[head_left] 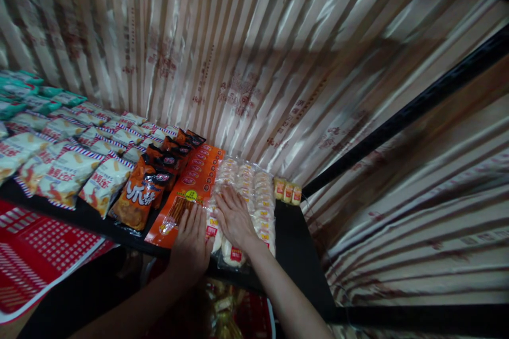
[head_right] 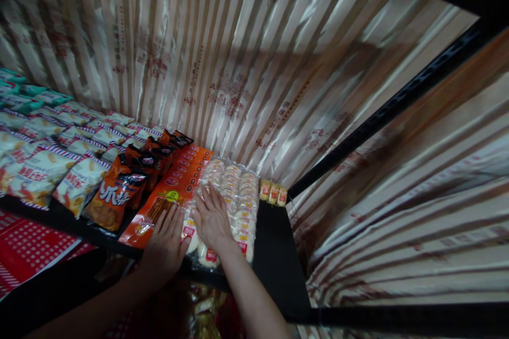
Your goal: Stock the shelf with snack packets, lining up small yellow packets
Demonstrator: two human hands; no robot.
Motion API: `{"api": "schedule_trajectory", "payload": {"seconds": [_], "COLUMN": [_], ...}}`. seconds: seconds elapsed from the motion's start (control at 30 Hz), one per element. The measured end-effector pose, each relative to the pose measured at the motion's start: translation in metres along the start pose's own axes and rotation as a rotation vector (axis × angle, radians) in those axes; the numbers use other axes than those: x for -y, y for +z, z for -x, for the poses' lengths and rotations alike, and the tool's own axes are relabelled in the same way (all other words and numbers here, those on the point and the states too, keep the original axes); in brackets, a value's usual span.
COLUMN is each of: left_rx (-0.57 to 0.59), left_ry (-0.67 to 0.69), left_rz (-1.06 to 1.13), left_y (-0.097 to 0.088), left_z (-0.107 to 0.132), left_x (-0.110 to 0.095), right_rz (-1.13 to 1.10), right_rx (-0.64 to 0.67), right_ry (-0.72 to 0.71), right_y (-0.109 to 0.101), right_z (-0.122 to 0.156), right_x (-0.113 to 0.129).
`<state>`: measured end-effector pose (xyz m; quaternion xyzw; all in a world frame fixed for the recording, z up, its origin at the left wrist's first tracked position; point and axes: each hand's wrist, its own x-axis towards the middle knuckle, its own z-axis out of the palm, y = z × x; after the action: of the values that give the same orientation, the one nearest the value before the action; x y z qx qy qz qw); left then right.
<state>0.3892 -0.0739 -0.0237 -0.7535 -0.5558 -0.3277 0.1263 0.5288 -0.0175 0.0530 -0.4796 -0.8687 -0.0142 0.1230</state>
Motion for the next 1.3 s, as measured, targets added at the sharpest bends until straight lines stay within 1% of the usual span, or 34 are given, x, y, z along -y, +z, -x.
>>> {"api": "schedule_trajectory", "payload": {"seconds": [0.1,0.2,0.3,0.4,0.5,0.7,0.87,1.07,1.3], "left_rx": [-0.007,0.011,0.042,0.047,0.032,0.002,-0.025,-0.033,-0.042], "left_ry": [0.014,0.023,0.015,0.007,-0.01,-0.024,-0.018,-0.042,-0.025], "left_rz": [-0.006,-0.039,-0.046,-0.024,0.0,0.005,0.012,0.035,0.02], "left_y": [0.003,0.003,0.0,-0.001,-0.002,0.001,0.004,0.002,-0.001], "left_z": [0.0,-0.001,-0.003,-0.004,-0.004,-0.007,-0.01,-0.017,-0.022], "left_x": [0.0,0.0,-0.001,-0.002,-0.001,0.004,0.004,0.003,0.004], "right_rz": [0.005,0.006,0.018,0.03,0.031,0.04,0.04,0.043,0.044], "right_rx": [0.062,0.094,0.083,0.088,0.091,0.048,0.083,0.025,0.099], "right_ry": [0.038,0.057,0.05,0.052,0.054,0.062,0.074,0.069,0.102], "right_y": [0.007,0.013,0.014,0.015,0.015,0.016,0.016,0.01,0.015], "right_z": [-0.01,-0.011,-0.009,-0.008,-0.009,-0.014,-0.016,-0.019,-0.022], "right_x": [-0.001,-0.003,-0.005,-0.005,-0.005,-0.007,-0.007,-0.006,-0.006]}}
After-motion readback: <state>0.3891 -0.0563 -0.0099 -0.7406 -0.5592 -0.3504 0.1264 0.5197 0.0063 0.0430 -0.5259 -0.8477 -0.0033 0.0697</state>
